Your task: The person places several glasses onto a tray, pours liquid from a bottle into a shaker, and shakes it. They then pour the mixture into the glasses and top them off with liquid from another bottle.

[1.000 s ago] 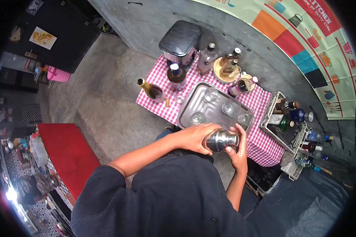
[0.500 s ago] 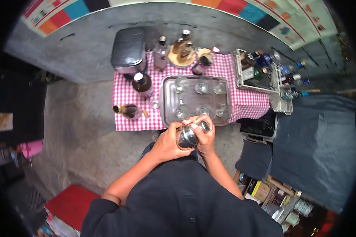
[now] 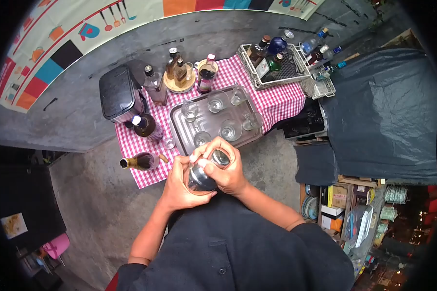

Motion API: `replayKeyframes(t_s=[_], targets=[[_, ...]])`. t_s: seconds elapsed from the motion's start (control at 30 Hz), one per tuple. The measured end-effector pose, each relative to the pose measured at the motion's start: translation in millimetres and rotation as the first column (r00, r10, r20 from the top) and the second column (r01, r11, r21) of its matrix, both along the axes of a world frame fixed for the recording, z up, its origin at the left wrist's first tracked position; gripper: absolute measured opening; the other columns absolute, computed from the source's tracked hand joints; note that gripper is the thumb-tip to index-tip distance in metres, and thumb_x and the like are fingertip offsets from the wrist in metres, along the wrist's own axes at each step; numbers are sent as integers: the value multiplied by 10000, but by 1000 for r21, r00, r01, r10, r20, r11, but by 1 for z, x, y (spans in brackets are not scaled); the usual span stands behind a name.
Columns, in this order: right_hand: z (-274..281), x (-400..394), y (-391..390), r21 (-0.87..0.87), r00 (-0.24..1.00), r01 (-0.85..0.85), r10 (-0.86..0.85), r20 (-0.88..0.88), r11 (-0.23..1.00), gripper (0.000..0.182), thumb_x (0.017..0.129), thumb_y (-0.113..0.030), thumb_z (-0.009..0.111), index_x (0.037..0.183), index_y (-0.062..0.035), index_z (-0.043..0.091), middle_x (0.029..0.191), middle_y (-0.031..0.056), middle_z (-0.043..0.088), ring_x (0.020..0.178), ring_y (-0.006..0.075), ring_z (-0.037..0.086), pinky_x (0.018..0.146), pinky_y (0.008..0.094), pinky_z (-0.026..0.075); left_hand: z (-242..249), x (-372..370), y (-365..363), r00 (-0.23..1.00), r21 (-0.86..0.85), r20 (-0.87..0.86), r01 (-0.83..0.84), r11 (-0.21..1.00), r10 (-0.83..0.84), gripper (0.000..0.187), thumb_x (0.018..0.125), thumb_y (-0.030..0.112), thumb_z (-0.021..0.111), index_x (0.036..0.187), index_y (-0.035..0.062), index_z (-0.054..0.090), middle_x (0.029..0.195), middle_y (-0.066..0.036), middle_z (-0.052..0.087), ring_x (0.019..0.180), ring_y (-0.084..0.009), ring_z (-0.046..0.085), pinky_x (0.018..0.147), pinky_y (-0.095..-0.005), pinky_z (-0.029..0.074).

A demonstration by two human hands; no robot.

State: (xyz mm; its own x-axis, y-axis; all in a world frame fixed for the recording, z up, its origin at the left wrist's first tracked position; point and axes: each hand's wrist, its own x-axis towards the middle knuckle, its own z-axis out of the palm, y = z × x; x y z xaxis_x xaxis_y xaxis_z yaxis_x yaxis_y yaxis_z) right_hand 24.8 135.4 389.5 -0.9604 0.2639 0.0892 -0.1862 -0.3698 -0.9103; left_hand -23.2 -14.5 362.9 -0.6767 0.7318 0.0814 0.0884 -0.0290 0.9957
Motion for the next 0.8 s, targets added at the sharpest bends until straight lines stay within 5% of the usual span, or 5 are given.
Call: replayKeyframes(t_s=[0.33,0.43,0.5,0.67,0.8], targets=[[0,-20,18,-145,963,-268,262,-56,953,164,826,-72,661,878,-30,511,888,113,634,882,165,605,855,326,477,-18,-16,1,972,96,211,87,992,-105,893,529,233,889,1235,34,379,1199,-80,486,1182,-188,468,1023,-357,369],[-2,-27,30,-340,899,-438,396,-189,832,174,817,-135,649,871,-50,507,844,126,630,852,203,618,847,375,484,-56,-9,-1,651,426,601,230,875,-464,1025,534,319,860,1346,-40,347,1144,-206,582,966,-326,646,806,-417,549],[-2,-34,45,-457,879,-475,377,-293,752,179,815,-163,625,884,-58,498,836,144,621,839,228,621,849,403,487,-37,-5,17,492,582,610,255,772,-622,999,565,319,844,1353,-50,353,1112,-247,601,897,-357,669,744,-438,570],[-4,-39,111,-421,949,-286,193,-250,861,114,858,-87,576,921,-41,492,925,179,632,881,248,637,863,403,510,-48,-19,54,923,289,322,118,950,-213,1004,531,315,921,1267,14,308,1197,-218,563,1050,-306,625,890,-418,521],[-30,-28,194,-223,996,-45,26,-86,974,112,884,-116,577,942,-35,526,957,168,651,925,233,642,861,364,519,-44,-18,84,921,161,388,-97,982,28,898,544,262,900,1241,38,379,1158,-88,499,1115,-195,527,960,-321,416]])
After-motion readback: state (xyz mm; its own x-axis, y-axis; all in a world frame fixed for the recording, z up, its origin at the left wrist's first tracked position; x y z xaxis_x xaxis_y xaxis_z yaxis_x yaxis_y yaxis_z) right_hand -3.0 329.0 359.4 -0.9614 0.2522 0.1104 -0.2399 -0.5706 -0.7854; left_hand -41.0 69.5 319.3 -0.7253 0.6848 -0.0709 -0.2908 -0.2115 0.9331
